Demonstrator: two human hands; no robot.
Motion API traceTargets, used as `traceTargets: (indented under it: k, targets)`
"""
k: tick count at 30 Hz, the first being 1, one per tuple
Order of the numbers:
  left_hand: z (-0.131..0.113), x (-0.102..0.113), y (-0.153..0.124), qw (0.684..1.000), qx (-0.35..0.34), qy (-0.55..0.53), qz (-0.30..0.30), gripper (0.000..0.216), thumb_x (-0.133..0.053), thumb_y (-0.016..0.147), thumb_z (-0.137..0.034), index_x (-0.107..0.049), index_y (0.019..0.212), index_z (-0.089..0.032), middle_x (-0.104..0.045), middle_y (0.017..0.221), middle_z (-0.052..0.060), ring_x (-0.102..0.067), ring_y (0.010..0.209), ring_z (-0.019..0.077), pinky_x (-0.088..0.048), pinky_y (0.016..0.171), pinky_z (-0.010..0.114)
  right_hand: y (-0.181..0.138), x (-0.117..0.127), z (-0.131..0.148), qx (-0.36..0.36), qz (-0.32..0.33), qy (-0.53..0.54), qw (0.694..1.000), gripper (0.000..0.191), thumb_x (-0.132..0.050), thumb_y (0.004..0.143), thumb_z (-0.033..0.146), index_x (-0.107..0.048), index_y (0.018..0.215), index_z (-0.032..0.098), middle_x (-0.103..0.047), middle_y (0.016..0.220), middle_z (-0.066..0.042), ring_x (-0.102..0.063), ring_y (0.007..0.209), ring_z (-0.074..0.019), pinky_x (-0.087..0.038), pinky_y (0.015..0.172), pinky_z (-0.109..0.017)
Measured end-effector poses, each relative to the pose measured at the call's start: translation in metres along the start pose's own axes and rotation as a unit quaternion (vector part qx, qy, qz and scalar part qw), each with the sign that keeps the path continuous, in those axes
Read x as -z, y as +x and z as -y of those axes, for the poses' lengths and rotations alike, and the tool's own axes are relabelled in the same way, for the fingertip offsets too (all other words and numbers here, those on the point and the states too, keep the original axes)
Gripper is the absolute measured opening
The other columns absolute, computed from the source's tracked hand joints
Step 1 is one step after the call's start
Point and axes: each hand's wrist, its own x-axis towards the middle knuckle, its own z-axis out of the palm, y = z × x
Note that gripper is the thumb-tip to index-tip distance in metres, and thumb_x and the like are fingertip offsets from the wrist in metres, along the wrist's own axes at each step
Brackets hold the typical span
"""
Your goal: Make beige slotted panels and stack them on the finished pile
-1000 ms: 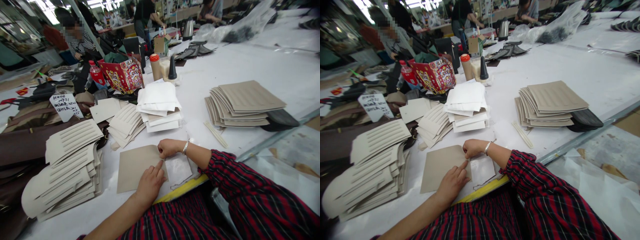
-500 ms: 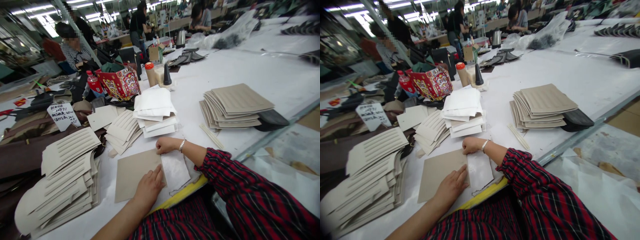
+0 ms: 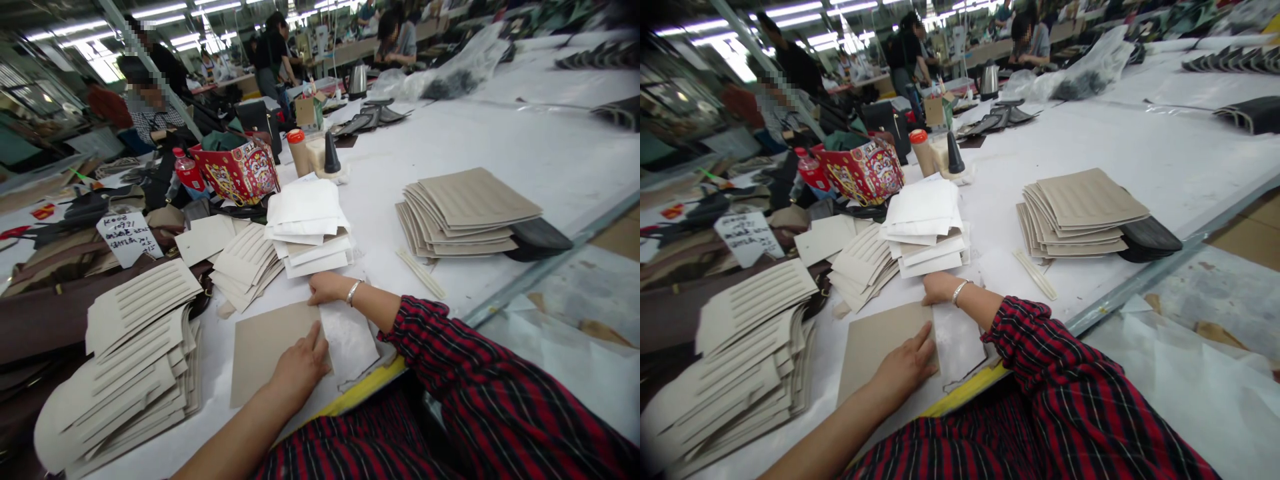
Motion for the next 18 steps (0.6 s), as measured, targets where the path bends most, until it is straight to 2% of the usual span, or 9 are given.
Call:
traceTargets:
  k: [3,5,8,10,12,14,18]
  targets:
    - [0.005,-0.006,-0.008,0.999,-0.022,-0.022,-0.042,0.027,-0.059,0.075,-0.026,-0.052,0.099,-0.018,-0.038,0.135,0.015,-0.056,0.099,0.0245,-0.048,0.079,0.038,-0.014,-0.003,0.004,-0.042,-0.052,-0.004,0.998,0.033,-0.048,0.079,0.031,-0.059,0.101,0.009,-0.063,0.094,-0.015,-0.058,0.083,-0.0230,-0.041,0.068,-0.029]
    - [0.014,-0.015,-0.025,0.989,-0.048,-0.063,-0.123,0.029,-0.054,0.079,-0.029,-0.051,0.105,-0.019,-0.045,0.130,0.012,-0.054,0.103,0.0227,-0.046,0.084,0.037,-0.036,-0.015,0.010,-0.058,-0.103,-0.002,0.993,0.035,-0.035,0.086,0.024,-0.049,0.114,0.009,-0.060,0.101,-0.015,-0.056,0.090,-0.0221,-0.041,0.075,-0.031]
    - [0.034,-0.035,-0.067,0.953,-0.013,-0.135,-0.272,0.029,-0.042,0.086,-0.023,-0.046,0.114,-0.021,-0.054,0.115,0.009,-0.051,0.105,0.0189,-0.043,0.089,0.036,-0.084,-0.053,0.028,0.007,-0.208,0.018,0.978,0.034,-0.030,0.087,0.016,-0.046,0.117,0.014,-0.057,0.103,-0.011,-0.051,0.096,-0.0179,-0.038,0.084,-0.030]
    - [0.045,-0.050,-0.096,0.939,0.025,-0.144,-0.312,0.030,-0.036,0.086,-0.015,-0.048,0.114,-0.020,-0.057,0.105,0.008,-0.052,0.099,0.0176,-0.043,0.087,0.035,-0.114,-0.084,0.044,0.080,-0.248,0.028,0.965,0.033,-0.035,0.084,0.012,-0.051,0.113,0.017,-0.057,0.101,-0.009,-0.049,0.095,-0.0167,-0.038,0.086,-0.031]
    - [0.051,-0.063,-0.117,0.948,0.022,-0.113,-0.298,0.034,-0.035,0.084,-0.011,-0.050,0.114,-0.020,-0.057,0.101,0.007,-0.052,0.094,0.0181,-0.044,0.084,0.035,-0.135,-0.113,0.061,0.129,-0.248,0.022,0.960,0.035,-0.038,0.082,0.010,-0.052,0.114,0.018,-0.056,0.101,-0.009,-0.048,0.093,-0.0176,-0.039,0.084,-0.033]
    - [0.052,-0.072,-0.129,0.962,0.006,-0.067,-0.265,0.037,-0.037,0.082,-0.011,-0.051,0.116,-0.020,-0.057,0.103,0.007,-0.051,0.095,0.0200,-0.042,0.084,0.037,-0.143,-0.133,0.076,0.153,-0.243,0.006,0.958,0.038,-0.039,0.082,0.011,-0.050,0.118,0.019,-0.056,0.103,-0.010,-0.047,0.094,-0.0192,-0.038,0.083,-0.035]
    - [0.048,-0.073,-0.128,0.977,-0.001,-0.015,-0.214,0.044,-0.041,0.080,-0.011,-0.047,0.122,-0.022,-0.055,0.110,0.008,-0.047,0.098,0.0228,-0.039,0.085,0.040,-0.133,-0.144,0.098,0.156,-0.234,-0.035,0.959,0.036,-0.040,0.084,0.014,-0.050,0.118,0.019,-0.056,0.104,-0.010,-0.045,0.096,-0.0219,-0.037,0.083,-0.038]
